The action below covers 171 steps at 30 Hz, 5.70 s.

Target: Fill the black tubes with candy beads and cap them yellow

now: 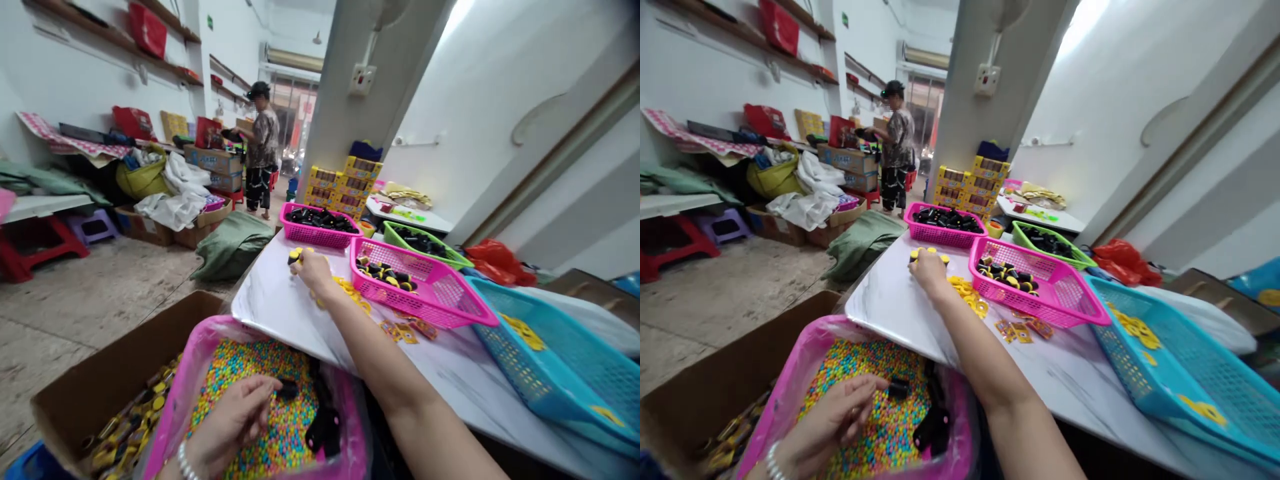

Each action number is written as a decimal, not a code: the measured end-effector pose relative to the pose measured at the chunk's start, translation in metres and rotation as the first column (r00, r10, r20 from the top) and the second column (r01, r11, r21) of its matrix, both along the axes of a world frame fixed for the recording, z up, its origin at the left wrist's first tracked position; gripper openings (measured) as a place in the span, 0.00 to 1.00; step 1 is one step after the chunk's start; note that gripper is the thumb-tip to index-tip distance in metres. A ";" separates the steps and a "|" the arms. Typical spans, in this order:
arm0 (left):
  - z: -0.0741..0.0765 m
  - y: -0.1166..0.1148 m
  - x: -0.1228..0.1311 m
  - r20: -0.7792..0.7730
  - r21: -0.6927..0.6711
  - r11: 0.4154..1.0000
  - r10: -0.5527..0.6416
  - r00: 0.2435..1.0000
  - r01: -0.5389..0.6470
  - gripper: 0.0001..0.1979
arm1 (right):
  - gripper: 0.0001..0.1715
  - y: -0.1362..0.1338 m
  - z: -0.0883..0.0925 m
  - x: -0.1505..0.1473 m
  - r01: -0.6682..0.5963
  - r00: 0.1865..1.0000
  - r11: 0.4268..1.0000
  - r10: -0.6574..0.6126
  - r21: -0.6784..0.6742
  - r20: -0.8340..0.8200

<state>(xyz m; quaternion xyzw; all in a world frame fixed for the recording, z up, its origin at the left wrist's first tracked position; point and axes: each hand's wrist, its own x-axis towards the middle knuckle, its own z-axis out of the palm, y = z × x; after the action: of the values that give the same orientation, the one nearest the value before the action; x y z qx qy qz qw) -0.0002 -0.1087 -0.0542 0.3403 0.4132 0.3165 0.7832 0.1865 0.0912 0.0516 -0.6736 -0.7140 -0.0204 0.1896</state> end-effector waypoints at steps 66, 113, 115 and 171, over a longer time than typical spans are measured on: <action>0.020 0.001 -0.003 -0.563 0.758 0.485 0.147 0.813 0.437 0.19 | 0.13 -0.217 -0.125 0.034 -0.624 0.415 0.781 0.306 -0.023 -0.857; 0.041 0.009 0.004 -0.566 0.756 0.458 0.096 0.819 0.468 0.14 | 0.15 -0.225 -0.109 0.013 -0.491 0.230 0.867 0.036 -0.084 -0.973; 0.040 0.013 0.002 -0.600 0.706 0.484 0.020 0.800 0.517 0.15 | 0.12 -0.227 -0.110 0.015 -0.490 0.321 0.868 0.103 -0.072 -0.941; 0.032 0.092 0.054 -0.457 0.889 0.253 0.430 0.779 0.382 0.10 | 0.22 -0.120 -0.040 0.045 -0.317 0.178 0.845 -0.393 -0.431 -0.902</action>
<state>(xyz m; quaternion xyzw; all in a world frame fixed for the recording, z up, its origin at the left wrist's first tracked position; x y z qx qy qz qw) 0.0539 -0.0169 -0.0220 0.8211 0.3694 0.3799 0.2124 0.2318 -0.0291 0.0114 -0.5667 -0.3772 0.6097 0.4060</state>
